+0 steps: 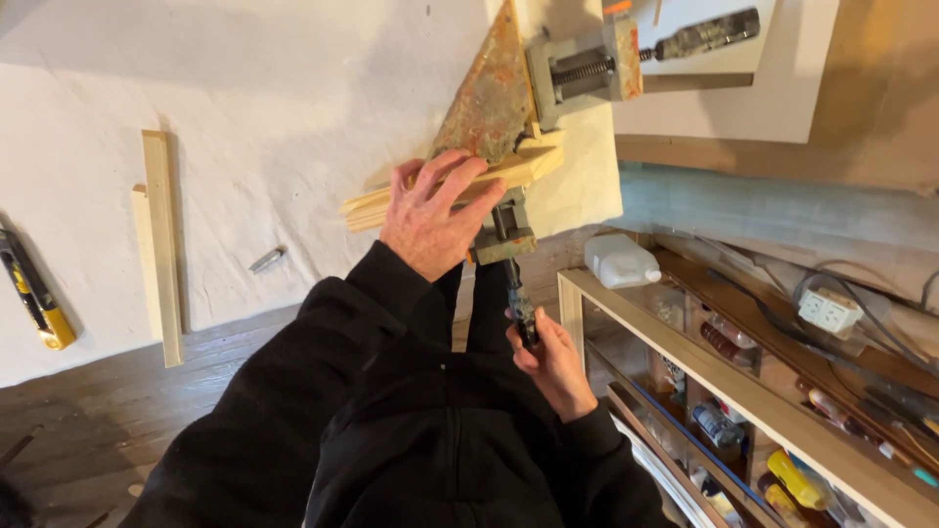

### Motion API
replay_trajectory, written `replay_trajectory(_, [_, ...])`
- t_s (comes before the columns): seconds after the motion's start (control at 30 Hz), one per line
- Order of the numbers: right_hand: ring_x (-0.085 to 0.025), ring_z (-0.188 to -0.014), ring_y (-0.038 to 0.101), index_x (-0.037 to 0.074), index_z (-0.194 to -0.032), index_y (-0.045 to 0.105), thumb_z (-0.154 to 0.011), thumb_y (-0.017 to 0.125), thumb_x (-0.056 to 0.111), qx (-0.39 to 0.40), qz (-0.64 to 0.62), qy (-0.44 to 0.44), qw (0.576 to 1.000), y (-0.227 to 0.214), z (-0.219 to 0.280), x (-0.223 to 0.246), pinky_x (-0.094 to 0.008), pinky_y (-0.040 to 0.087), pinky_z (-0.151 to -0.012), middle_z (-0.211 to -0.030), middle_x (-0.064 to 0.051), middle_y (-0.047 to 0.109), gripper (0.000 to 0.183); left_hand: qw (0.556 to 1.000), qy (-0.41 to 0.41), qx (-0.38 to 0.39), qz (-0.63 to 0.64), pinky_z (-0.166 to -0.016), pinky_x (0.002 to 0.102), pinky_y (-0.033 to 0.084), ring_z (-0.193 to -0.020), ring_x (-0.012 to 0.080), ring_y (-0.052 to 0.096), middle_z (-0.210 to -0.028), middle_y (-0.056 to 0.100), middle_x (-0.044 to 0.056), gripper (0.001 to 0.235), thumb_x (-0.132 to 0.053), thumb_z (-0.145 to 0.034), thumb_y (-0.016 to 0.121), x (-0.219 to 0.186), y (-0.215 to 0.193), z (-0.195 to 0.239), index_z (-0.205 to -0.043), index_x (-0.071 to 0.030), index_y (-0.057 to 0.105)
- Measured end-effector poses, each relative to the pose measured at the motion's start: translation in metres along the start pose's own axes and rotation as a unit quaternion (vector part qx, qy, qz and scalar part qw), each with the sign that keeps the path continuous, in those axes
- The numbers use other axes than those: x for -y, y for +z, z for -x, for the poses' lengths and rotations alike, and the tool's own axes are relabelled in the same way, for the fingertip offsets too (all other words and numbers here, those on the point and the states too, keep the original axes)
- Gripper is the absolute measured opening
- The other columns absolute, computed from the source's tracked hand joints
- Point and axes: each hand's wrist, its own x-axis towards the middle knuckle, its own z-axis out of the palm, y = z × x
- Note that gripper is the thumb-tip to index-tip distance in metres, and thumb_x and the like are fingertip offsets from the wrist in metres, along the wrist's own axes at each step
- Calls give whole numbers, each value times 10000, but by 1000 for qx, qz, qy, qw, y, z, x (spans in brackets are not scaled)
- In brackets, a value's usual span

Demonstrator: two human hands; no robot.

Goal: The person fits small wooden strips together, applies wood glue from a bottle to a joint, then positions the pieces in a corner clamp against a triangle and tightens the clamp screw to hold the glued corner. They repeat the fitting and clamping process on additional strip pieces at the workbench.

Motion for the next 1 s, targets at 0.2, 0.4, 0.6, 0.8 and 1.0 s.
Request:
replay_trajectory(0.2, [-69, -502, 406, -21, -1142, 642, -1082, 362, 454, -49, 133, -111, 984, 13, 0, -11, -227, 313, -452, -655, 15, 506, 555, 1000, -17, -12, -15, -1017, 507, 442, -1327, 235, 501, -1354, 540, 24, 347, -143, -903, 753, -4, 9, 5, -1247, -170, 717])
replay_trajectory(0.4, [-56, -491, 301, -12, -1025, 595, -1101, 389, 476, 12, -11, -34, 999, 12, -2, -4, -236, 243, -465, -597, 46, 332, 535, 1000, -16, -18, -13, -977, 512, 438, -1327, 226, 501, -1348, 547, 25, 339, -161, -897, 745, -5, 7, 3, -1235, -170, 715])
replay_trajectory(0.6, [-76, -501, 411, 13, -1069, 667, -1076, 359, 498, 22, 99, -9, 995, 18, 7, 17, -241, 325, -478, -601, 26, 495, 575, 1000, -17, -18, -2, -950, 525, 440, -1317, 240, 507, -1341, 561, 20, 369, -164, -850, 728, -2, 6, 3, -1219, -169, 713])
replay_trajectory(0.8, [-148, -652, 659, 45, -1019, 763, -1001, 619, 290, -85, 601, -189, 772, 8, 7, 132, -319, 559, -633, -694, -67, 742, 285, 997, -29, -64, 0, -1130, 628, 344, -1304, 232, 501, -1289, 542, 58, 388, -217, -847, 796, -11, 19, 4, -1212, -152, 683])
replay_trajectory(1.0, [-169, -867, 635, 21, -1313, 671, -1022, 709, 215, 50, 643, -421, 638, 132, -88, 304, -316, 552, -812, -1133, -94, 752, 351, 999, 0, -5, 38, -1178, 659, 276, -1375, 318, 464, -1398, 502, 153, 603, -216, -672, 805, -9, -1, -52, -1235, -65, 653])
